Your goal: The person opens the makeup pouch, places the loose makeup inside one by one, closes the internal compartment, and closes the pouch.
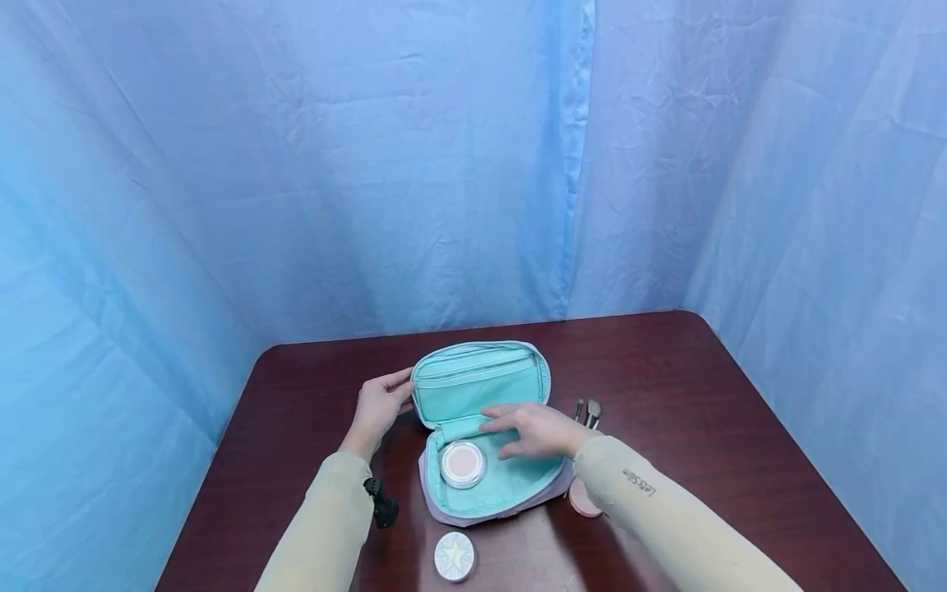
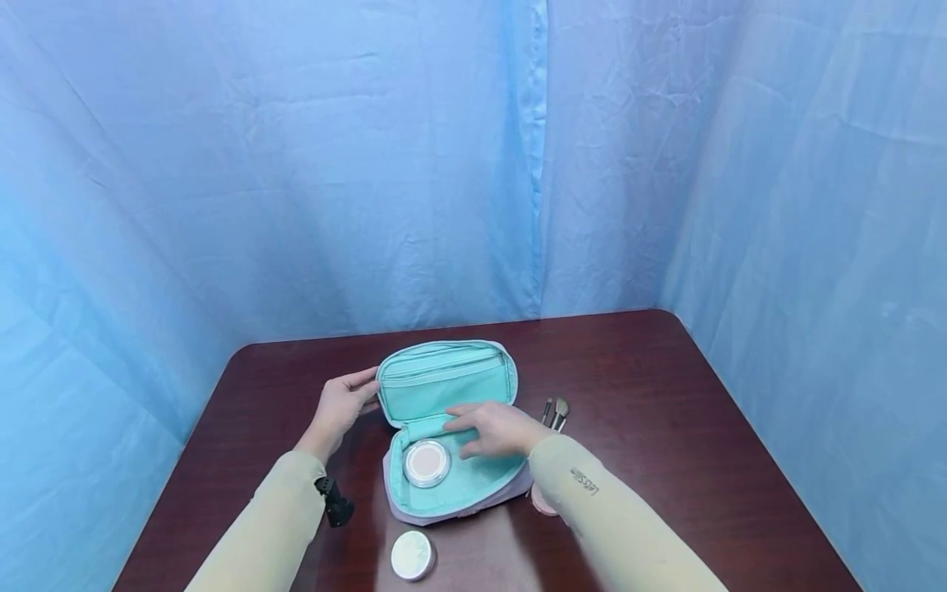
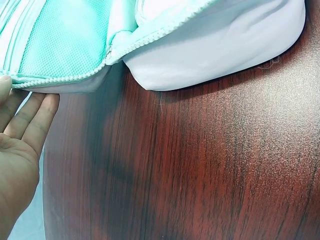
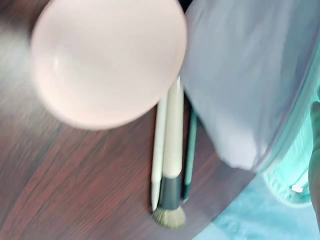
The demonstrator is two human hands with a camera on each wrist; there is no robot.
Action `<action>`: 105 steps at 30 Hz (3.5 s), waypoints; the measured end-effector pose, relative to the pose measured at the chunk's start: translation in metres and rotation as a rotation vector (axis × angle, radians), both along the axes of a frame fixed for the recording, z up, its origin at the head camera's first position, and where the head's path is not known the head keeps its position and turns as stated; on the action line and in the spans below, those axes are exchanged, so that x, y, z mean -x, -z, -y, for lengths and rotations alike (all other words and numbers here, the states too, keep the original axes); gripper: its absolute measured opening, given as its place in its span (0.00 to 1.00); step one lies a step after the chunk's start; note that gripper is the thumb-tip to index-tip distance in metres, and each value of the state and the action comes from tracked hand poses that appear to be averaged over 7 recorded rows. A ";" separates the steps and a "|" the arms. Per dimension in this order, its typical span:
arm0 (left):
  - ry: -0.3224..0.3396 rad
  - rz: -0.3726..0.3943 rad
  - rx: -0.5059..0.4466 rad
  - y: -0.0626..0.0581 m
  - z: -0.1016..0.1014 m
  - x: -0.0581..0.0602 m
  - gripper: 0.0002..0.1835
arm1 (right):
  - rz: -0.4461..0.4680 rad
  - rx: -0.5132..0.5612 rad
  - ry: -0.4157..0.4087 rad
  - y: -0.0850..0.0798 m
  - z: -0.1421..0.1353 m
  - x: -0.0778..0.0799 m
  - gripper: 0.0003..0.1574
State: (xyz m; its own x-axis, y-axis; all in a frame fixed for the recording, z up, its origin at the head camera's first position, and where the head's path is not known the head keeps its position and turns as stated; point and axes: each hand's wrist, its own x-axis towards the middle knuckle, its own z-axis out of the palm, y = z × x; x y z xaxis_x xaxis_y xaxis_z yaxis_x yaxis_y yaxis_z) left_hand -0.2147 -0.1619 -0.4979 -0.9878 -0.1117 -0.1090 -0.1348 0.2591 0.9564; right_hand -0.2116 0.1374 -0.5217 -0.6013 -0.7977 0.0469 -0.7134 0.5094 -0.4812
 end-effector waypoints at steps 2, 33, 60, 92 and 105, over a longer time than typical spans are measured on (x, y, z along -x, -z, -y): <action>-0.001 0.004 0.001 0.000 0.000 0.000 0.20 | -0.003 0.021 0.004 -0.001 -0.008 0.001 0.32; -0.018 0.023 -0.037 0.003 0.002 -0.001 0.20 | -0.081 0.143 0.075 0.015 -0.101 -0.003 0.34; -0.013 0.037 -0.044 0.003 0.001 -0.001 0.20 | -0.103 0.127 0.157 0.035 -0.148 -0.031 0.30; -0.019 0.041 -0.061 0.002 0.001 -0.002 0.20 | -0.120 0.235 0.089 0.054 -0.158 -0.057 0.30; -0.016 0.038 -0.055 0.003 0.001 -0.004 0.20 | -0.049 0.237 0.108 0.058 -0.157 -0.064 0.30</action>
State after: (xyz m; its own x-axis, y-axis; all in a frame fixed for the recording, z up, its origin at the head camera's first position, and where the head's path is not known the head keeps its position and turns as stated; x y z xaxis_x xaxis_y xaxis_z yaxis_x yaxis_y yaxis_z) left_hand -0.2111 -0.1628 -0.5005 -0.9810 -0.1197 -0.1525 -0.1746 0.2036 0.9634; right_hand -0.1474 0.2941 -0.5796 -0.6748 -0.6922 0.2561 -0.6863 0.4610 -0.5625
